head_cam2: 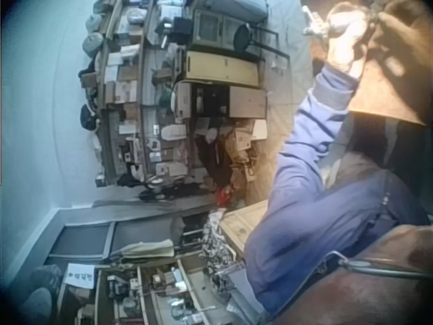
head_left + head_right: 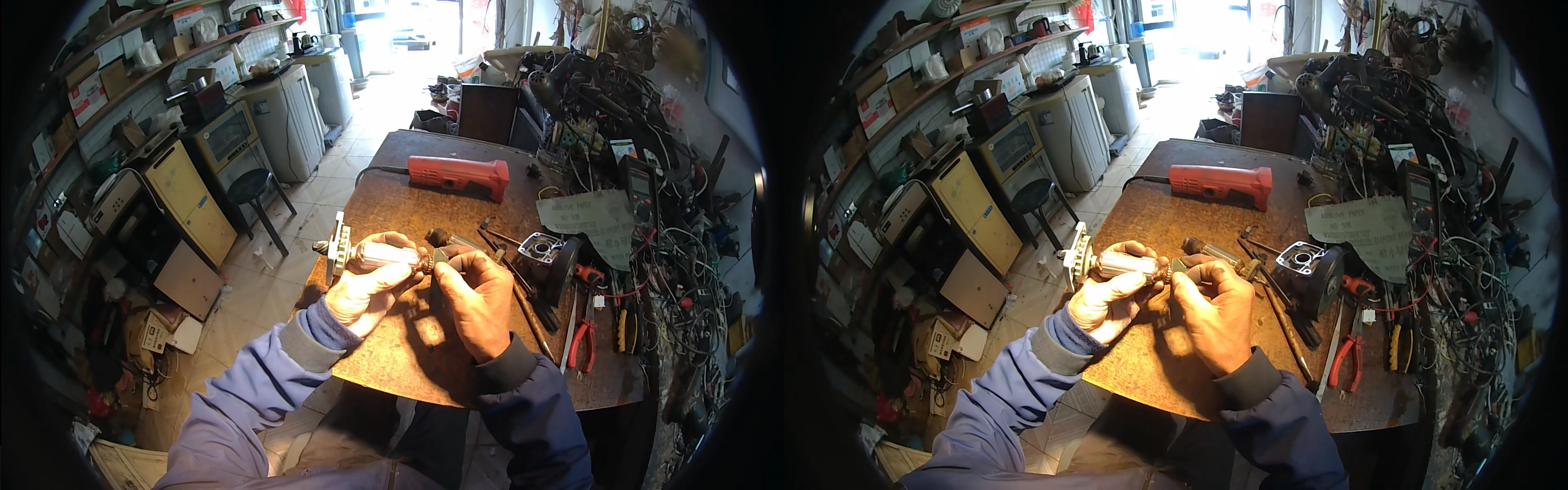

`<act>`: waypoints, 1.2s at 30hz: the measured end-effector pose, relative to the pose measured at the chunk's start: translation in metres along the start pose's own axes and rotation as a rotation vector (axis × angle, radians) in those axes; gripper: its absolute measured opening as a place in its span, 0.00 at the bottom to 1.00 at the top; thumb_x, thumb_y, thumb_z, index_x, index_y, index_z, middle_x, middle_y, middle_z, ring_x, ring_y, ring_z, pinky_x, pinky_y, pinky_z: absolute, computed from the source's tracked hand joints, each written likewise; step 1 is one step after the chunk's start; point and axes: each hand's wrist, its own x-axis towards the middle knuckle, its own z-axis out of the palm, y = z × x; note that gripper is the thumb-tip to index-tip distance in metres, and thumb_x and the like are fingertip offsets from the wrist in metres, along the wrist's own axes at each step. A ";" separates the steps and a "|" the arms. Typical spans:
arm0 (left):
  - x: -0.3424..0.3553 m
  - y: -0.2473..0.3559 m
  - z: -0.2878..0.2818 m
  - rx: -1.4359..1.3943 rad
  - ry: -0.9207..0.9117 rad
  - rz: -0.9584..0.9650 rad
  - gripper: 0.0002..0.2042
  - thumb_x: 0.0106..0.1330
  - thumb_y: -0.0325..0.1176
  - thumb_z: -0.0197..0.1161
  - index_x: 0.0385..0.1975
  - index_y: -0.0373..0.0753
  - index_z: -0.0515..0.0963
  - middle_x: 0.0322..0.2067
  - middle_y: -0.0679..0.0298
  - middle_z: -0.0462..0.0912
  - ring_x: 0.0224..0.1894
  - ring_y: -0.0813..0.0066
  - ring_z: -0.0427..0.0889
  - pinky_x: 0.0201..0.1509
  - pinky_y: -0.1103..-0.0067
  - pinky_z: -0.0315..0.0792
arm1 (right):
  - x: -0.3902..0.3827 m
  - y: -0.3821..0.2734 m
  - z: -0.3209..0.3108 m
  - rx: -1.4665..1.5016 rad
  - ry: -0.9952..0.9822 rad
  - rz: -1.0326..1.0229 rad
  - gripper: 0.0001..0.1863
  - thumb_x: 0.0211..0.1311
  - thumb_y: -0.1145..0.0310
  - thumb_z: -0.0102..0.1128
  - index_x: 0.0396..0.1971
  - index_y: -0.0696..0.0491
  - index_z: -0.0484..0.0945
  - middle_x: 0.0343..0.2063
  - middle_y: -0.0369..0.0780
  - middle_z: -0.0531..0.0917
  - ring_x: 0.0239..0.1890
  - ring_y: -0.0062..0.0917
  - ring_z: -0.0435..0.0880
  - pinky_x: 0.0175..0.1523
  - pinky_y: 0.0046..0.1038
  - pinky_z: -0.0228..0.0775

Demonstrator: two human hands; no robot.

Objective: The person sits on the floor and uses a small metal file to smooth the surface of a cylindrical motor component. They rotate the part repeatedly to file different sections, then place the component on the workbench and continue filing while holding it steady.

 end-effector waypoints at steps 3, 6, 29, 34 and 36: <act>0.001 -0.002 0.001 0.021 -0.012 0.004 0.18 0.61 0.21 0.65 0.50 0.36 0.72 0.44 0.61 0.82 0.50 0.72 0.81 0.58 0.75 0.74 | 0.000 -0.001 0.000 -0.033 0.021 0.014 0.05 0.60 0.78 0.63 0.27 0.63 0.77 0.36 0.38 0.82 0.30 0.13 0.77 0.34 0.18 0.72; 0.000 -0.004 -0.004 0.106 -0.031 0.010 0.17 0.60 0.19 0.65 0.48 0.37 0.73 0.46 0.59 0.80 0.52 0.67 0.80 0.59 0.71 0.74 | 0.001 -0.003 0.000 -0.040 0.037 0.037 0.04 0.60 0.78 0.63 0.28 0.62 0.77 0.31 0.34 0.81 0.29 0.12 0.75 0.34 0.16 0.69; -0.002 0.000 0.001 0.200 -0.038 0.046 0.22 0.54 0.15 0.67 0.50 0.33 0.73 0.50 0.52 0.79 0.53 0.65 0.80 0.60 0.70 0.74 | 0.000 -0.010 -0.002 0.020 0.012 0.069 0.05 0.60 0.79 0.62 0.26 0.64 0.76 0.28 0.37 0.81 0.25 0.14 0.77 0.29 0.19 0.72; -0.003 0.002 0.000 0.385 -0.115 -0.002 0.22 0.55 0.17 0.67 0.52 0.33 0.72 0.47 0.55 0.81 0.51 0.68 0.81 0.58 0.73 0.76 | 0.006 -0.004 -0.007 -0.047 0.024 0.029 0.05 0.60 0.78 0.61 0.26 0.64 0.77 0.25 0.35 0.81 0.25 0.13 0.78 0.29 0.18 0.71; -0.002 0.003 -0.001 0.448 -0.141 -0.019 0.24 0.57 0.19 0.67 0.55 0.33 0.71 0.47 0.56 0.82 0.50 0.70 0.82 0.53 0.75 0.78 | 0.003 -0.012 -0.006 -0.010 0.034 0.105 0.06 0.60 0.78 0.62 0.26 0.63 0.77 0.24 0.35 0.81 0.25 0.13 0.77 0.30 0.18 0.70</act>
